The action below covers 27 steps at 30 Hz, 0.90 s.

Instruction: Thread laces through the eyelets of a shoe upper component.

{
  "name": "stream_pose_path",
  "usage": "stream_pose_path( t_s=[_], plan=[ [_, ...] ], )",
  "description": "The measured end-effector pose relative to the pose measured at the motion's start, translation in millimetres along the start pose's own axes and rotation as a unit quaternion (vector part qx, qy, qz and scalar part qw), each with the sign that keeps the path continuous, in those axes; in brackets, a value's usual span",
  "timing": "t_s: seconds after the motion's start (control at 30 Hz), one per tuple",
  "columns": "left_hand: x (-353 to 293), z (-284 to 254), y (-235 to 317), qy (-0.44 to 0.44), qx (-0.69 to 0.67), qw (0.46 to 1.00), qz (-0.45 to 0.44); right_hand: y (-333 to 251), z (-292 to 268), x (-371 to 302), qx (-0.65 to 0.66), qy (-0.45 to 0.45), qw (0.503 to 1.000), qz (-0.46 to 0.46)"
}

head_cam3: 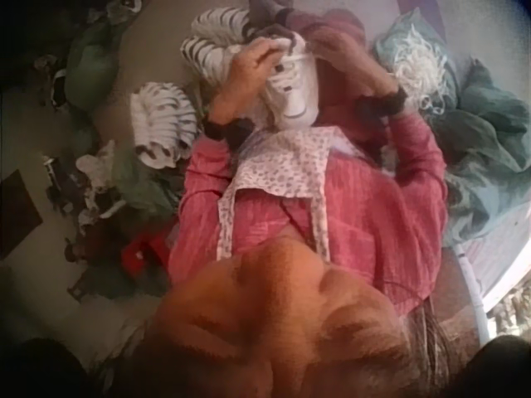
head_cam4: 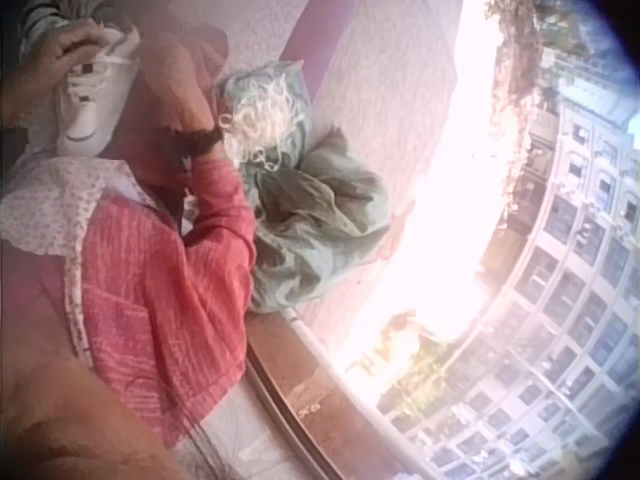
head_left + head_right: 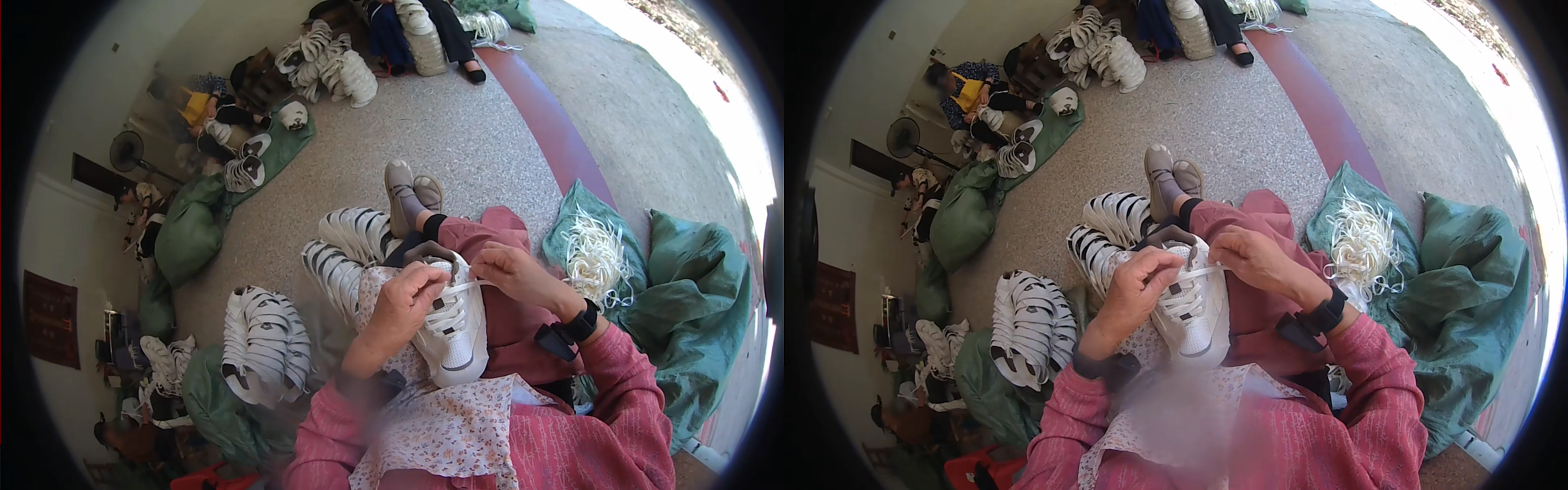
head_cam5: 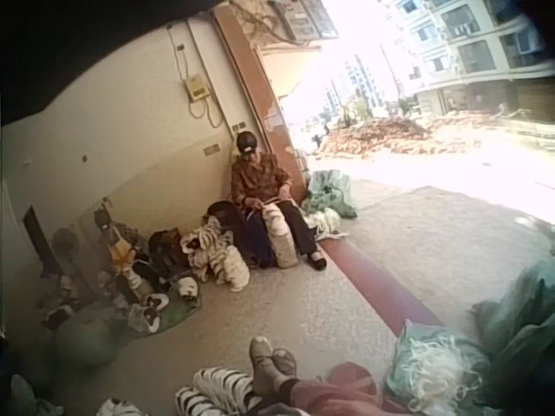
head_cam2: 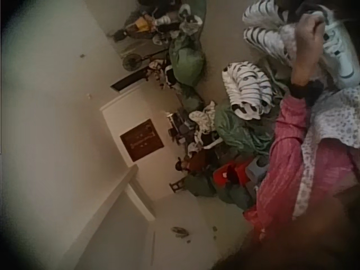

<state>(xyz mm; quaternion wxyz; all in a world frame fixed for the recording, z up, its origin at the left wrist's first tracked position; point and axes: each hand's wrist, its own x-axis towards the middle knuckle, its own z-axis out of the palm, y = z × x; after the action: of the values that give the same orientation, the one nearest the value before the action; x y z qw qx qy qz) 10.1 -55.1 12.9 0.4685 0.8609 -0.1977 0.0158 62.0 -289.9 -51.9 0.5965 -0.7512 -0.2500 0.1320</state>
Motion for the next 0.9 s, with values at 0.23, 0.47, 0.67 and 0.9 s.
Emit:
stream_pose_path(
  t_s=[0.23, 0.47, 0.67, 0.9],
  plan=[
    [14.0, 6.3, -21.6, -0.040, -0.066, 0.987, -0.141, -8.1, -3.7, -1.2, 0.063, -0.122, 0.989, 0.057],
    [23.4, 10.1, -16.8, -0.067, -0.045, 0.983, -0.166, -23.0, -13.4, 8.1, 0.253, -0.167, 0.935, 0.183],
    [21.5, 12.8, -25.4, -0.071, -0.085, 0.982, -0.153, -34.6, -13.3, 8.5, 0.245, -0.148, 0.917, 0.278],
    [21.5, 15.7, -24.6, -0.062, -0.082, 0.985, -0.139, -20.7, -17.6, 1.9, 0.327, -0.149, 0.885, 0.296]
  ],
)
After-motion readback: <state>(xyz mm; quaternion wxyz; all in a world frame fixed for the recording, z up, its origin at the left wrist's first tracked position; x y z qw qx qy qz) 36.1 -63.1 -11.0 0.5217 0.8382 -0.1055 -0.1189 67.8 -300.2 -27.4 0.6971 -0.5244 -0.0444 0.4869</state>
